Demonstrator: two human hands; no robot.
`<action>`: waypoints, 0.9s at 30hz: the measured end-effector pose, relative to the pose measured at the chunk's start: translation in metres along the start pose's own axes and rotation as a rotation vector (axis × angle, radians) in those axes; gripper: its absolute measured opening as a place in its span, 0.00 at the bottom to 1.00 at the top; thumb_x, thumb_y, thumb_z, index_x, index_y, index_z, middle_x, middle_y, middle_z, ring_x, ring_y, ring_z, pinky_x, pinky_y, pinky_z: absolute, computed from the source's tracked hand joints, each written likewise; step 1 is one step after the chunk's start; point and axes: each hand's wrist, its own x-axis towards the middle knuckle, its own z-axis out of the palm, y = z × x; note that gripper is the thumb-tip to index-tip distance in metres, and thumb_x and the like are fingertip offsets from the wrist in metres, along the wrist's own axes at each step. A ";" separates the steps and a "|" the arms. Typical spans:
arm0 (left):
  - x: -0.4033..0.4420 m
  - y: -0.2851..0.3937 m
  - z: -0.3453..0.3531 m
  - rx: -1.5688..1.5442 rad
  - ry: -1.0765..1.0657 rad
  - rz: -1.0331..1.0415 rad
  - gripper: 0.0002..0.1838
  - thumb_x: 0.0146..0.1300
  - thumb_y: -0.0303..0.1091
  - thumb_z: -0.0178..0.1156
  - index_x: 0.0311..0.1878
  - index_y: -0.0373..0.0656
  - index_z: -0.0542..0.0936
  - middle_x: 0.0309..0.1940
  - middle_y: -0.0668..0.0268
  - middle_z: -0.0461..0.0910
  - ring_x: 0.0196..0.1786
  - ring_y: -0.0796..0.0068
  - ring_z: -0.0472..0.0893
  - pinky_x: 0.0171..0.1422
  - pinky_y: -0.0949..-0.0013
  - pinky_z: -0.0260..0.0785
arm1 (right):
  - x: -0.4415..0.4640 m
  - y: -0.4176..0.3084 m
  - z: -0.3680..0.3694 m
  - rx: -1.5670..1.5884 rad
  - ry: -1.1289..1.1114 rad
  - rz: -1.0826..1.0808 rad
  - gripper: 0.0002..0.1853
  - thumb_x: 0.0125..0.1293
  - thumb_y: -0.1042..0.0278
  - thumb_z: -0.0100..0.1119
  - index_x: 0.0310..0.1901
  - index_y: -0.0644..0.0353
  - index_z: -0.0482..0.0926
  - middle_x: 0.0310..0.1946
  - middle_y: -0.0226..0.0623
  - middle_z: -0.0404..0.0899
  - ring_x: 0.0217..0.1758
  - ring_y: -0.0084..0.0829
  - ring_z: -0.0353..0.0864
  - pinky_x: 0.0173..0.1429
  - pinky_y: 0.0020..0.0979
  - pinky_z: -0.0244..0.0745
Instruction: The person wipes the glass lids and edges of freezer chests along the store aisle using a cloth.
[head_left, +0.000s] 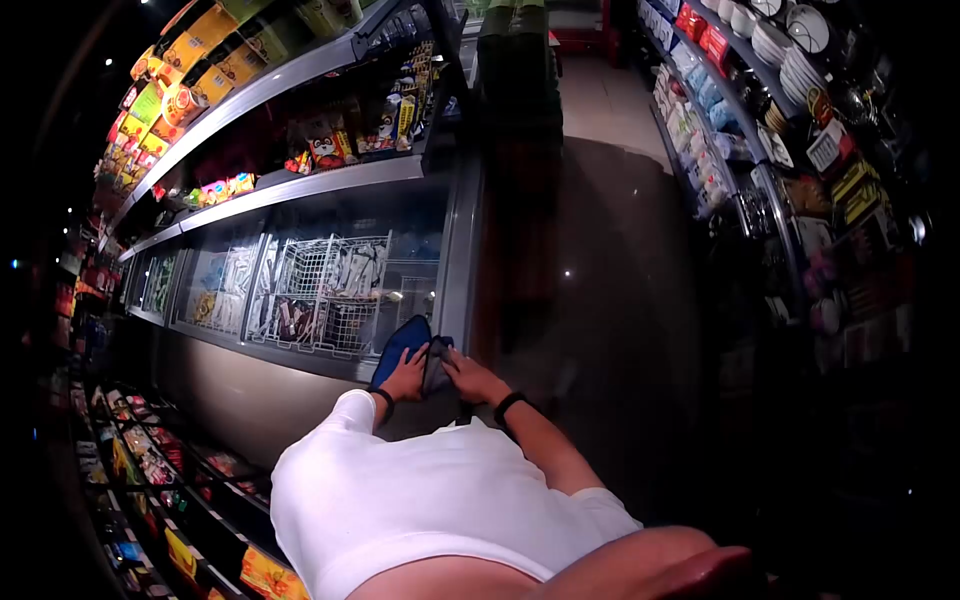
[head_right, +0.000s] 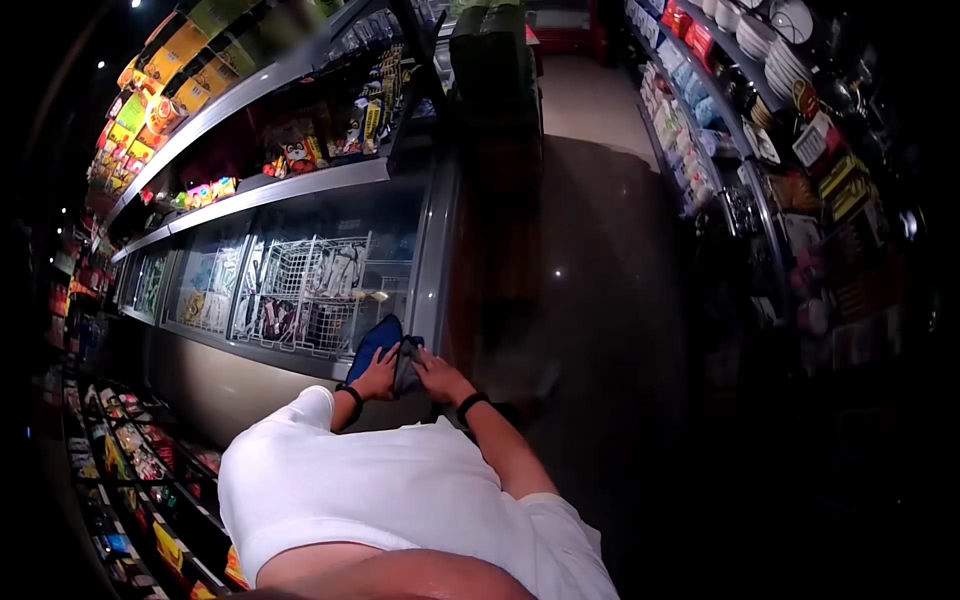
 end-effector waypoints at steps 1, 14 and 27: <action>0.001 0.003 -0.008 -0.015 -0.038 -0.018 0.55 0.36 0.52 0.73 0.70 0.40 0.63 0.74 0.53 0.52 0.79 0.53 0.37 0.73 0.32 0.37 | -0.006 0.002 -0.015 0.011 -0.060 -0.027 0.31 0.60 0.68 0.54 0.66 0.65 0.64 0.71 0.64 0.49 0.75 0.56 0.52 0.75 0.45 0.54; 0.149 0.149 -0.075 -0.557 0.826 -0.978 0.15 0.48 0.25 0.57 0.43 0.39 0.76 0.54 0.47 0.73 0.58 0.44 0.70 0.61 0.47 0.63 | -0.012 0.177 -0.156 0.346 -0.690 -0.201 0.41 0.58 0.64 0.58 0.70 0.71 0.54 0.70 0.61 0.54 0.69 0.50 0.64 0.67 0.37 0.65; 0.413 0.140 -0.167 -1.144 0.447 -0.732 0.19 0.64 0.35 0.56 0.57 0.40 0.76 0.53 0.53 0.78 0.60 0.55 0.74 0.63 0.57 0.65 | -0.040 0.228 -0.504 0.278 -0.534 -0.580 0.41 0.67 0.63 0.58 0.74 0.64 0.46 0.69 0.62 0.52 0.66 0.57 0.66 0.66 0.39 0.65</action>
